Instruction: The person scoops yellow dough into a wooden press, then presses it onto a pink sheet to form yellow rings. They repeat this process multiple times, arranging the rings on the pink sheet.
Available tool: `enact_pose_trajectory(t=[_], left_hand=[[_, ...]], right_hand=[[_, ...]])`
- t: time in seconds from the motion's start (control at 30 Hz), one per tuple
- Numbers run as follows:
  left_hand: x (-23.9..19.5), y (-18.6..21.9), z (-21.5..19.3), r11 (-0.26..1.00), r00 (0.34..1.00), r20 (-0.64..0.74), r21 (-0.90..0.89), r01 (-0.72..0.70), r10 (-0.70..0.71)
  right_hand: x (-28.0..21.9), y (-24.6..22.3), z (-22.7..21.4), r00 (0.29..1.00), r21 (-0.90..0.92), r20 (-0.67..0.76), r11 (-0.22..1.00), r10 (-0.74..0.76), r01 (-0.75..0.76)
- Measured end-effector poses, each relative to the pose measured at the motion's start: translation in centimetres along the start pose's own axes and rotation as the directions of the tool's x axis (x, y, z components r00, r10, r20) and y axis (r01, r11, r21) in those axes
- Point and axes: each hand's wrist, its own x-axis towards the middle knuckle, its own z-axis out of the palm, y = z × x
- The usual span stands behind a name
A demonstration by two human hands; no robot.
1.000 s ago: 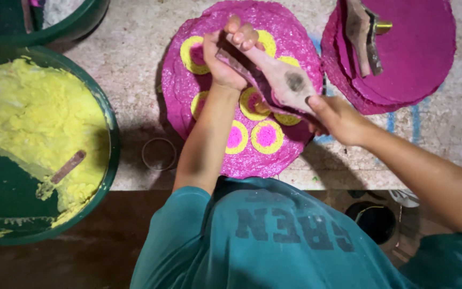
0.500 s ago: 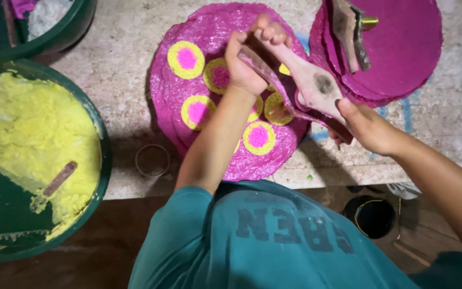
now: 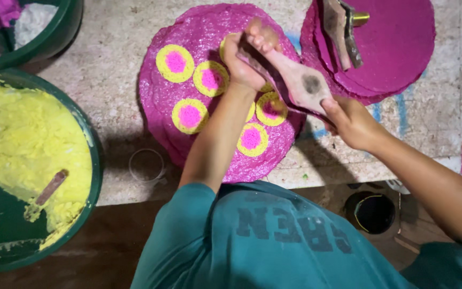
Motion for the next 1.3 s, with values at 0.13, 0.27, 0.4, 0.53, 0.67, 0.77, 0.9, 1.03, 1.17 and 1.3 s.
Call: enact_pose_trajectory(t=[0.13,0.27,0.4,0.53,0.67,0.77,0.9,1.03,1.17,1.3], left_hand=[[2.6,2.1,2.1,0.99,0.999,-0.04,0.134,0.036,-0.031],[4.3,2.9,2.6,0.964,0.987,-0.156,0.265,-0.004,0.047],[5.8,3.5,0.8,0.984,0.996,-0.072,0.174,-0.047,0.061],[5.6,5.0,-1.9,0.993,0.999,0.006,0.109,-0.041,0.04],[4.8,4.7,-3.5,0.989,0.997,-0.037,0.132,-0.059,0.064],[4.9,4.4,-3.3,0.992,0.994,-0.038,0.085,-0.094,0.098],[6.0,5.6,-1.4,0.981,0.988,-0.078,0.156,-0.118,0.131],[7.4,8.2,1.3,0.941,0.951,-0.226,0.312,-0.134,0.21],[8.3,9.8,2.0,0.945,0.96,-0.214,0.31,-0.106,0.178],[8.2,11.6,0.5,0.945,0.971,-0.15,0.298,-0.135,0.186]], right_hand=[[1.8,0.3,-0.1,0.987,0.235,0.076,0.965,-0.141,0.12],[3.1,-0.2,-1.9,0.992,0.217,0.121,0.976,-0.02,-0.007],[4.8,-1.7,-2.3,0.996,0.011,-0.065,0.998,-0.067,0.067],[6.1,-3.5,-0.5,0.984,-0.075,-0.093,0.986,-0.154,0.148],[6.1,-4.4,-0.9,0.999,-0.05,-0.037,0.998,-0.025,0.023],[6.7,-4.5,-1.8,0.998,-0.112,-0.039,0.992,0.056,-0.06],[8.5,-3.3,-0.6,0.983,-0.045,-0.134,0.992,-0.122,0.117],[11.2,-1.9,0.2,0.986,0.183,-0.027,0.969,-0.165,0.167],[12.7,-2.3,-0.7,0.962,-0.057,-0.102,0.967,-0.255,0.25],[13.3,-5.6,0.9,0.953,-0.128,-0.19,0.968,-0.235,0.214]])
